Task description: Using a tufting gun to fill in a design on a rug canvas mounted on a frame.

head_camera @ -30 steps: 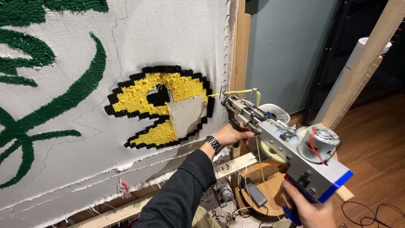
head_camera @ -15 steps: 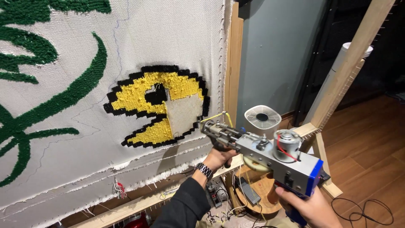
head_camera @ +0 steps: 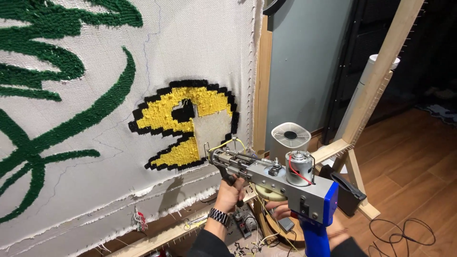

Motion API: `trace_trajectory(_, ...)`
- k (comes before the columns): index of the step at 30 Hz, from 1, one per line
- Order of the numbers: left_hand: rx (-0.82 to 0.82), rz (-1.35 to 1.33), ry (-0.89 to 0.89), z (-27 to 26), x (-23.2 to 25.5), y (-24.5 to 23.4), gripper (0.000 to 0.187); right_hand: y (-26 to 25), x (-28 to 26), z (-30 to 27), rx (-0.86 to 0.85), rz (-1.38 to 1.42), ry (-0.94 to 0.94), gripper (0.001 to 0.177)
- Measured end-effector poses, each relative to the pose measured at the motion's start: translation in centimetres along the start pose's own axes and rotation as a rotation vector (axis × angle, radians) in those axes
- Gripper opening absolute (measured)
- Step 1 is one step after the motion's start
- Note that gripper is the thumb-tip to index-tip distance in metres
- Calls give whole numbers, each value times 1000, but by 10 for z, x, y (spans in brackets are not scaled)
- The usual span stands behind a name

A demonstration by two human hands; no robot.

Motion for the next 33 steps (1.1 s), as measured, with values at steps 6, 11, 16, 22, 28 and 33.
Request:
trace_trajectory(6, 48, -81, 57, -26, 22, -32, 28, 41, 18, 29, 402, -562, 297, 24)
trace_trajectory(11, 277, -56, 261, -19, 0, -144, 29, -174, 60, -33, 960, -1140, 384, 13)
trace_trajectory(16, 478, 109, 151, -62, -7, -221, 22, -264, 73, -216, 1369, -904, 623, 43)
trace_trajectory(22, 456, -81, 294, -76, -27, -245, 30, -283, 17, -274, 1699, -855, 38, 41)
trace_trajectory(28, 405, -106, 182, -92, -31, -211, 15, -127, -197, -217, 1533, -766, -726, 21)
trace_trajectory(33, 286, -155, 284, -101, -16, -176, 12, -4, -315, -149, 988, 15, -839, 54)
Point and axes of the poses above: each hand's wrist, its own z-axis towards the middle knuckle, its own y-axis out of the palm, x = y × z, the point moved 10 cm from there along z, towards the middle knuckle, and after that the axes turned 2 degrees about -z, right-handed, at the moved point
